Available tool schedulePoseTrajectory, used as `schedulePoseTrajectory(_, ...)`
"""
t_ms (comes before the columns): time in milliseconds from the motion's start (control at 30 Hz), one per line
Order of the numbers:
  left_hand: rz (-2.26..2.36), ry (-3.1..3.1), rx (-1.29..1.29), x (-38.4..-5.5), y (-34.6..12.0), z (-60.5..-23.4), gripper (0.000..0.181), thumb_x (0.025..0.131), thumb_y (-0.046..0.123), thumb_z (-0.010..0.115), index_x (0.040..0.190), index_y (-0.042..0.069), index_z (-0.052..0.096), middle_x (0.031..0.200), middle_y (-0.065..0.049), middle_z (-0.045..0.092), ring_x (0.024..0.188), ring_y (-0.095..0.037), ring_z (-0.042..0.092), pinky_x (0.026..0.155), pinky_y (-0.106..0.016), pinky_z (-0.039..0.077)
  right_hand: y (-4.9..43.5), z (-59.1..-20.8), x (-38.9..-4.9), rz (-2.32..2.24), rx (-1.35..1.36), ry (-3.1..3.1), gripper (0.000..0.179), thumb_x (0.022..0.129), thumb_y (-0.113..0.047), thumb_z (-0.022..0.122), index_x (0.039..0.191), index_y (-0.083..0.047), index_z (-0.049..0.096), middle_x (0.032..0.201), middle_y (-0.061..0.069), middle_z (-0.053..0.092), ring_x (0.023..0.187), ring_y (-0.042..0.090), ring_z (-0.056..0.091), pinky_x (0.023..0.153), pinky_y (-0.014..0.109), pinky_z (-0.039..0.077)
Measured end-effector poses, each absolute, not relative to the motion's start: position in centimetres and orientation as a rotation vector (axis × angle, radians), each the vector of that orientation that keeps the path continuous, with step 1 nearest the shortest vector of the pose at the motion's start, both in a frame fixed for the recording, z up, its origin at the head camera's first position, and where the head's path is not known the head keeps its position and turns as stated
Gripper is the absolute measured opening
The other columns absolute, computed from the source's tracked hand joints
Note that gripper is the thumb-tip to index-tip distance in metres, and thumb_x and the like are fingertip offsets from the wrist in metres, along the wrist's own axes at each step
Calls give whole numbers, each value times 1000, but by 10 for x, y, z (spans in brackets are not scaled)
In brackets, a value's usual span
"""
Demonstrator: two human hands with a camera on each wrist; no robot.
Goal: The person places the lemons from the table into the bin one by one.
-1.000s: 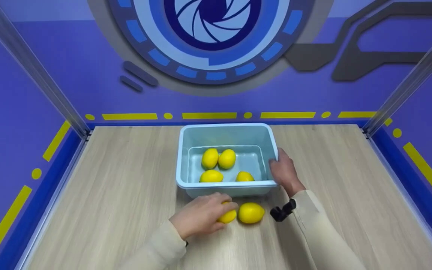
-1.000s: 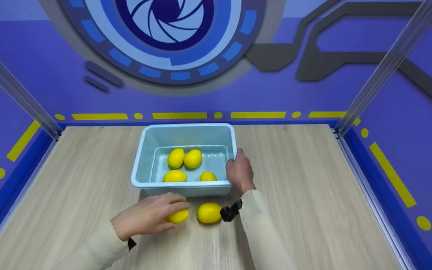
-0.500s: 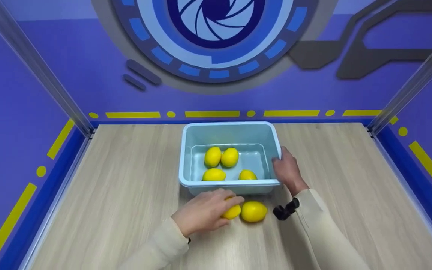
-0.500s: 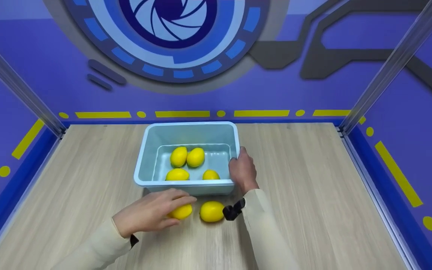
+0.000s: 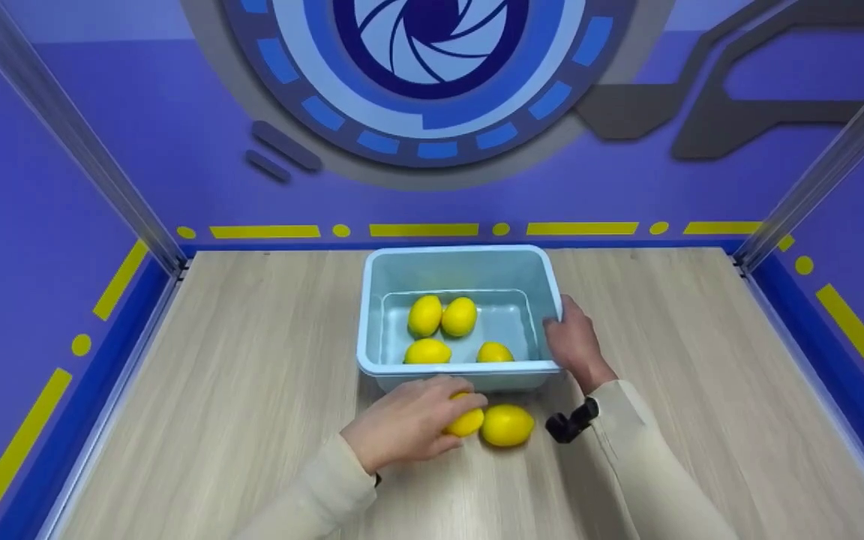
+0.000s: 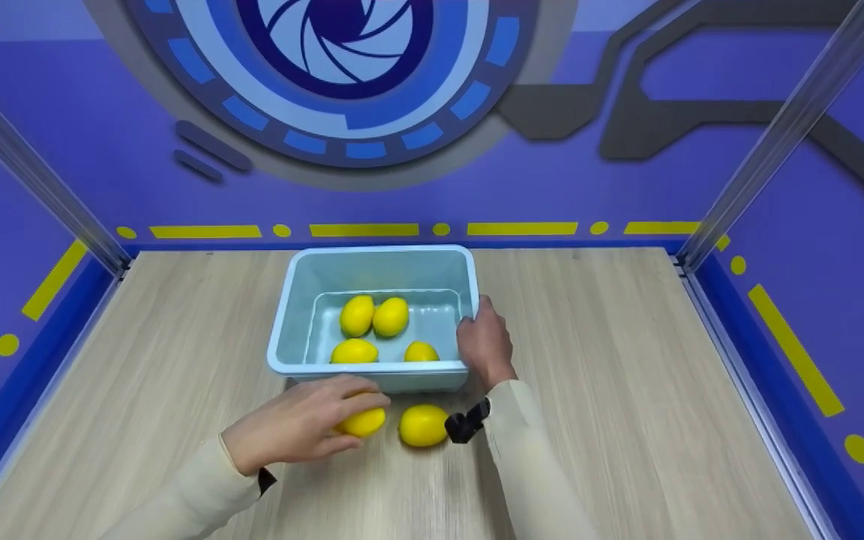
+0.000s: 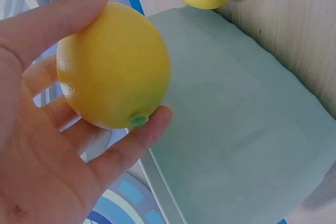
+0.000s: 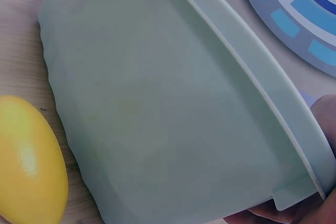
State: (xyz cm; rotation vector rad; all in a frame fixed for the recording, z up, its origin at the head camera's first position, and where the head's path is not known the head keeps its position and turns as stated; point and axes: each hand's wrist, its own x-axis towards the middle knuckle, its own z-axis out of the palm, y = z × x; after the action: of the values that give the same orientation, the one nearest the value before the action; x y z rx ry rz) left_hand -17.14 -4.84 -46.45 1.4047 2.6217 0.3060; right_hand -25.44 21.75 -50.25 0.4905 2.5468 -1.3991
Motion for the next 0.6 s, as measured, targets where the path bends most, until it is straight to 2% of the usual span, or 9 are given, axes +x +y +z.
schedulePoseTrajectory(433,296,2673,1478,-172,-49,-459,51,89,34,68,136,22,52,131,1,57,114,-14,57,100,-30,50,218,-503,-255,-1392,485,2556,46,101,-13,33,147,-9,30,151,14,39,135,32,41,117,54,26)
schedulePoseTrajectory(600,287,2692,1504,-173,-49,-458,51,88,34,70,135,21,53,128,1,58,111,-14,58,98,-29,51,220,-504,-255,-1376,441,2606,47,100,-11,35,146,-5,31,151,18,39,138,34,39,118,53,26)
